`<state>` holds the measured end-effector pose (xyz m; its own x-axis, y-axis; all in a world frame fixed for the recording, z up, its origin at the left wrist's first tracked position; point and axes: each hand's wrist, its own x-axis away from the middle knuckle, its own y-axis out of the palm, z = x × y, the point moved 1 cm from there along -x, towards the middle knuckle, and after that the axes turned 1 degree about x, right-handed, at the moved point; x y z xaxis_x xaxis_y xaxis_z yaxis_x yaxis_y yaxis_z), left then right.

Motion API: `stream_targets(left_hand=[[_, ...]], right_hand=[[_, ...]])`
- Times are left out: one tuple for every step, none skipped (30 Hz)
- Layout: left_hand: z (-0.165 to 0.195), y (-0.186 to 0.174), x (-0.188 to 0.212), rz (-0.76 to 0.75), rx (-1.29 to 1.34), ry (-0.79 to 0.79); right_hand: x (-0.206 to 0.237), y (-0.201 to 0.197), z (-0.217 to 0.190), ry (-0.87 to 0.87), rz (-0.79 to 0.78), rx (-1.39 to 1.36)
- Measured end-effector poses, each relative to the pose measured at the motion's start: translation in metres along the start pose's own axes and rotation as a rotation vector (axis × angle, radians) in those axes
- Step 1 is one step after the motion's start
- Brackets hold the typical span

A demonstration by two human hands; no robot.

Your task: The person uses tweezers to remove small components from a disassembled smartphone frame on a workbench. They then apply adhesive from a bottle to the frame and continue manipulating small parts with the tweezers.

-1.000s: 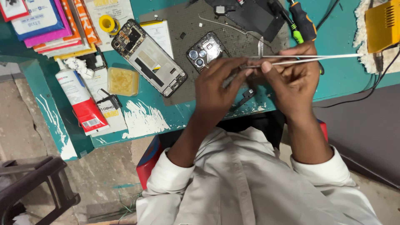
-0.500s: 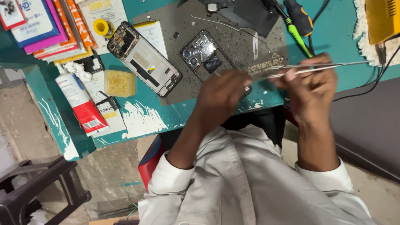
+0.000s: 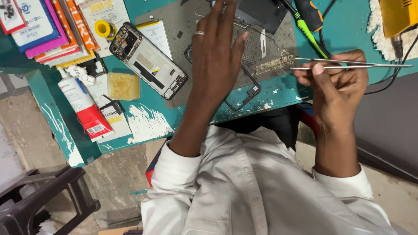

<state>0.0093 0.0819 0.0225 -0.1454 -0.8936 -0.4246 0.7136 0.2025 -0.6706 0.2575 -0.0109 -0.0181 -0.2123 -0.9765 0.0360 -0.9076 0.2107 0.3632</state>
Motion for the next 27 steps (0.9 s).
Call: stream_targets(left_hand=[[-0.001, -0.001, 0.001, 0.039, -0.016, 0.011], [-0.002, -0.003, 0.002, 0.077, -0.033, 0.018], [-0.004, -0.006, 0.003, 0.116, -0.052, 0.027], [-0.007, -0.009, 0.005, 0.126, -0.06, 0.021], [-0.009, -0.012, 0.007, 0.137, -0.068, 0.014], [-0.012, -0.016, 0.01, 0.148, -0.076, 0.005], [-0.014, -0.019, 0.014, 0.103, -0.081, -0.016], [-0.015, -0.021, 0.018, 0.059, -0.085, -0.034], [-0.016, -0.022, 0.024, 0.015, -0.089, -0.05], [-0.015, -0.021, 0.03, -0.065, -0.078, -0.069], [-0.013, -0.021, 0.038, -0.146, -0.066, -0.086], [-0.011, -0.019, 0.045, -0.225, -0.052, -0.099], [-0.008, -0.017, 0.053, -0.236, -0.046, -0.056], [-0.004, -0.016, 0.061, -0.248, -0.041, -0.014], [-0.001, -0.014, 0.067, -0.258, -0.033, 0.031], [0.0, -0.013, 0.073, -0.253, -0.033, 0.036], [0.002, -0.012, 0.077, -0.249, -0.032, 0.038], [0.003, -0.011, 0.08, -0.245, -0.032, 0.041], [0.004, -0.011, 0.082, -0.25, -0.032, 0.036], [0.004, -0.01, 0.083, -0.253, -0.033, 0.034], [0.004, -0.01, 0.083, -0.255, -0.033, 0.032], [0.005, -0.01, 0.083, -0.249, -0.039, 0.033], [0.006, -0.011, 0.083, -0.243, -0.045, 0.035], [0.007, -0.011, 0.083, -0.234, -0.053, 0.041], [0.008, -0.011, 0.082, -0.232, -0.05, 0.041], [0.009, -0.011, 0.082, -0.233, -0.046, 0.037], [0.009, -0.012, 0.083, -0.233, -0.041, 0.034]], right_hand=[[0.001, 0.0, 0.001, 0.0, 0.001, 0.0], [0.002, 0.001, 0.001, 0.0, -0.001, 0.002], [0.003, 0.001, 0.002, 0.001, -0.004, 0.005], [0.003, 0.002, 0.004, -0.004, -0.009, 0.009], [0.003, 0.003, 0.005, -0.006, -0.011, 0.014], [0.003, 0.004, 0.006, -0.007, -0.013, 0.018], [0.003, 0.006, 0.007, -0.006, -0.01, 0.021], [0.003, 0.007, 0.009, -0.008, -0.019, 0.035], [0.002, 0.01, 0.01, -0.009, -0.027, 0.049], [0.002, 0.012, 0.012, -0.007, -0.043, 0.077], [0.003, 0.016, 0.013, -0.004, -0.059, 0.104], [0.004, 0.021, 0.016, -0.047, -0.1, 0.158], [0.005, 0.027, 0.02, -0.087, -0.142, 0.212], [0.006, 0.032, 0.023, -0.126, -0.184, 0.264], [0.008, 0.038, 0.025, -0.169, -0.223, 0.337], [0.009, 0.043, 0.027, -0.211, -0.262, 0.41], [0.01, 0.047, 0.028, -0.251, -0.303, 0.483], [0.01, 0.05, 0.029, -0.255, -0.317, 0.51], [0.009, 0.053, 0.029, -0.258, -0.332, 0.536], [0.008, 0.055, 0.029, -0.263, -0.349, 0.562], [0.005, 0.057, 0.028, -0.291, -0.353, 0.616], [0.004, 0.058, 0.027, -0.314, -0.36, 0.671], [0.003, 0.058, 0.026, -0.339, -0.367, 0.726], [0.002, 0.059, 0.026, -0.331, -0.371, 0.7], [0.001, 0.06, 0.026, -0.321, -0.375, 0.674], [0.001, 0.06, 0.026, -0.306, -0.38, 0.648], [0.002, 0.06, 0.026, -0.293, -0.375, 0.643]])
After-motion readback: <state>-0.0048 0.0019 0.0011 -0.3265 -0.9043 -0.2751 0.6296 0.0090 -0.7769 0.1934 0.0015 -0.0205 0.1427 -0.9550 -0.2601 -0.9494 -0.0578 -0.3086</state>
